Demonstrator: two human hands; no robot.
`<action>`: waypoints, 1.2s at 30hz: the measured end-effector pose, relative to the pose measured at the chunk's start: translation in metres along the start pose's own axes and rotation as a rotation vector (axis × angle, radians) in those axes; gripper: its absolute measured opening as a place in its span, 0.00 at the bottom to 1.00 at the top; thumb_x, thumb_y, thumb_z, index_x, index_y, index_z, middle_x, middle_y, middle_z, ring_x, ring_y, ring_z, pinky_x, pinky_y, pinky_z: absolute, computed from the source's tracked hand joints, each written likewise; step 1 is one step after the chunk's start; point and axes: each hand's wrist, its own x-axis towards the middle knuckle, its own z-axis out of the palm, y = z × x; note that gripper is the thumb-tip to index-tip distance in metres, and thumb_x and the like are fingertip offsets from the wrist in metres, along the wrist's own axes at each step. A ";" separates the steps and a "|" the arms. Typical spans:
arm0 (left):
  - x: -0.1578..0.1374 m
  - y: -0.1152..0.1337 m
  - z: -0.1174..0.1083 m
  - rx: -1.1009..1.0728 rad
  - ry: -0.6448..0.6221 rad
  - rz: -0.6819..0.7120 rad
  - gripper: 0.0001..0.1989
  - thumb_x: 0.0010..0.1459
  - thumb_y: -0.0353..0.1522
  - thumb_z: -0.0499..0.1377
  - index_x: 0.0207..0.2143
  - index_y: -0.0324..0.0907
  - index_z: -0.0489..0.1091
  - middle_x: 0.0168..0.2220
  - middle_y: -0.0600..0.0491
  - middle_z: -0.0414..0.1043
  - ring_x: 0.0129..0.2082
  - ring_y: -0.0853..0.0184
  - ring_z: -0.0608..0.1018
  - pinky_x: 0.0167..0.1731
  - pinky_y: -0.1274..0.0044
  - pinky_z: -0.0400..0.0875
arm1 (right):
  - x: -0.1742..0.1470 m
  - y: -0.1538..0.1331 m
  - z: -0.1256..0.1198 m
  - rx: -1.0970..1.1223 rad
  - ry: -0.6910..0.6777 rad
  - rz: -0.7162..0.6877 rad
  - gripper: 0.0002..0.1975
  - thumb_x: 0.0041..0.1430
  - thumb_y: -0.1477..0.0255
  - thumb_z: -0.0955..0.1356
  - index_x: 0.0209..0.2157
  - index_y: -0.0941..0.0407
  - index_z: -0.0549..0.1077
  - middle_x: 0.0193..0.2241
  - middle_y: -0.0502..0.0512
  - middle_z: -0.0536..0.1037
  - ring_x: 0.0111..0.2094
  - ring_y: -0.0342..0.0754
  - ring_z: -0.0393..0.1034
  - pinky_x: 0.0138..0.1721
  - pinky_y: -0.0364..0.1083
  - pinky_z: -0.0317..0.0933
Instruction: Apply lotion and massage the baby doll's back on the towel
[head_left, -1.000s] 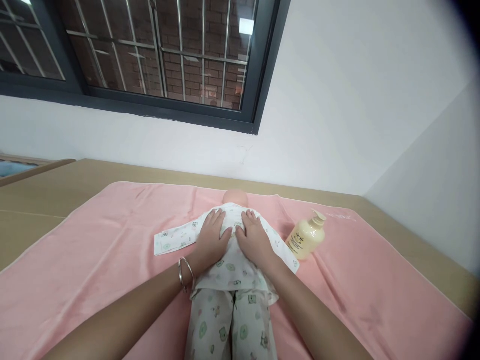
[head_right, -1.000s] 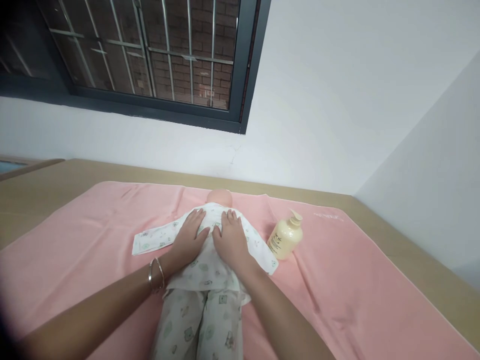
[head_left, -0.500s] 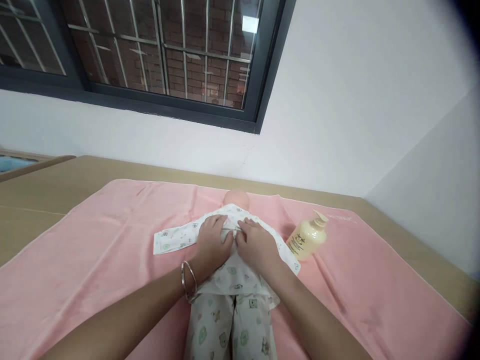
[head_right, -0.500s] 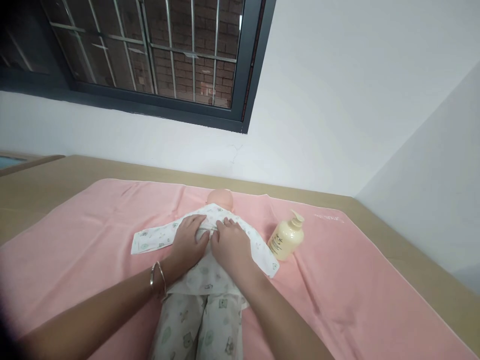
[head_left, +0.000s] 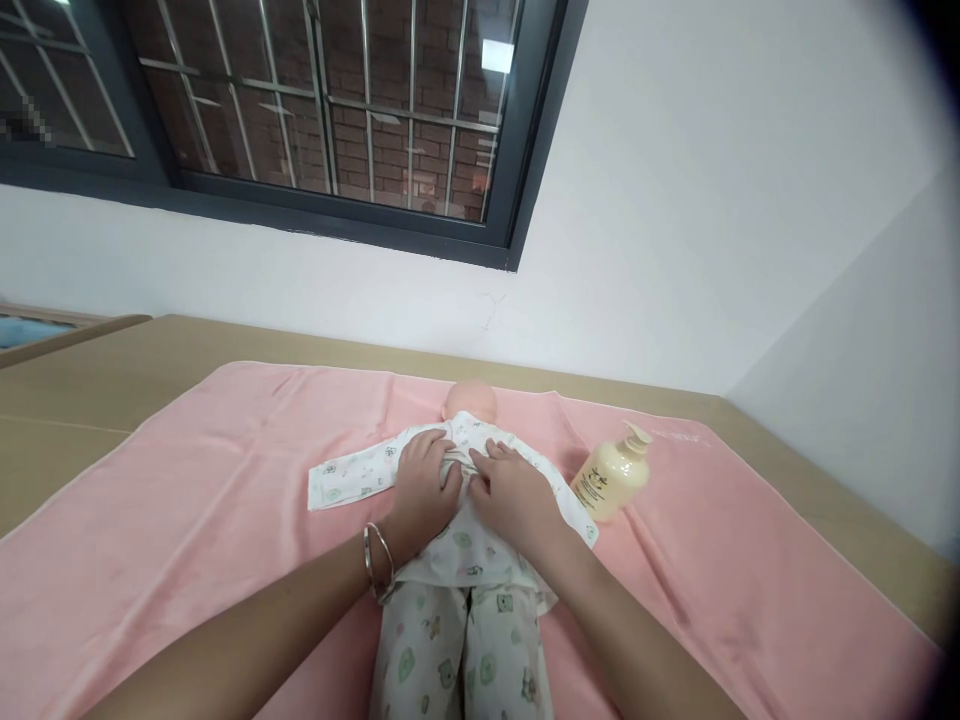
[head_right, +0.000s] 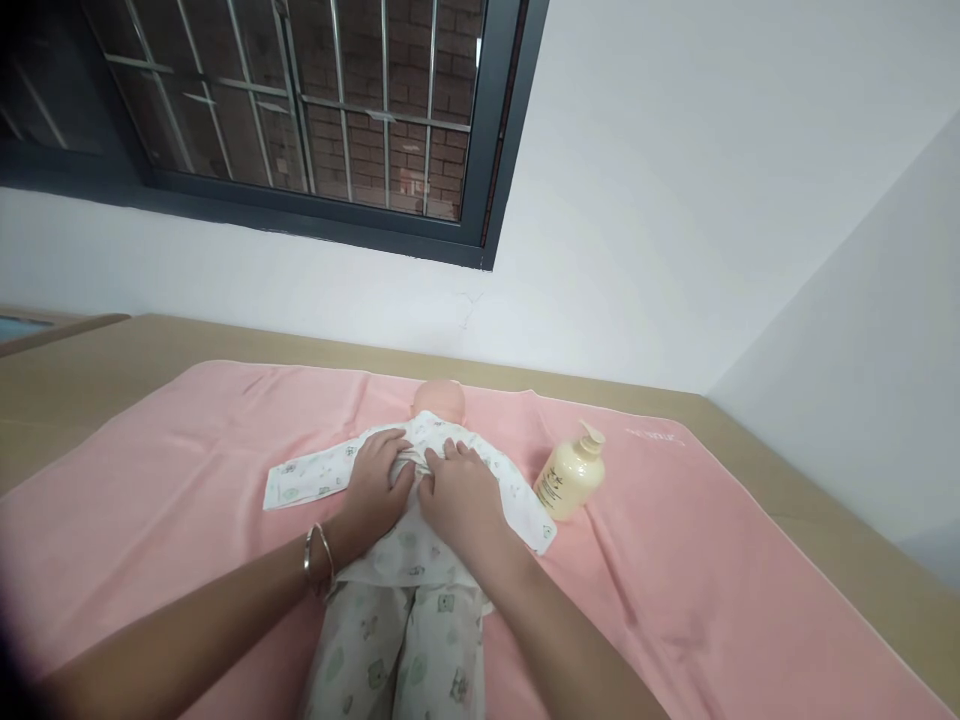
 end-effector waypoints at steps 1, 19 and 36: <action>0.000 -0.002 0.002 0.017 -0.020 -0.030 0.14 0.57 0.29 0.53 0.46 0.37 0.68 0.51 0.40 0.68 0.53 0.54 0.69 0.54 0.59 0.65 | 0.002 0.003 0.001 0.012 0.015 0.024 0.22 0.61 0.71 0.59 0.55 0.52 0.69 0.58 0.59 0.65 0.60 0.56 0.57 0.57 0.52 0.54; -0.002 0.000 0.001 -0.062 0.017 -0.053 0.12 0.55 0.30 0.54 0.44 0.40 0.65 0.45 0.44 0.70 0.48 0.56 0.72 0.50 0.61 0.68 | 0.000 -0.004 0.005 0.012 0.056 0.049 0.23 0.63 0.68 0.58 0.57 0.57 0.67 0.59 0.61 0.65 0.61 0.54 0.56 0.60 0.51 0.51; -0.002 -0.004 0.000 -0.051 0.067 0.198 0.06 0.58 0.27 0.54 0.37 0.42 0.69 0.43 0.48 0.75 0.48 0.60 0.73 0.51 0.63 0.68 | -0.007 -0.013 -0.003 -0.056 0.015 0.033 0.21 0.63 0.71 0.58 0.55 0.59 0.69 0.57 0.63 0.66 0.61 0.56 0.56 0.59 0.51 0.52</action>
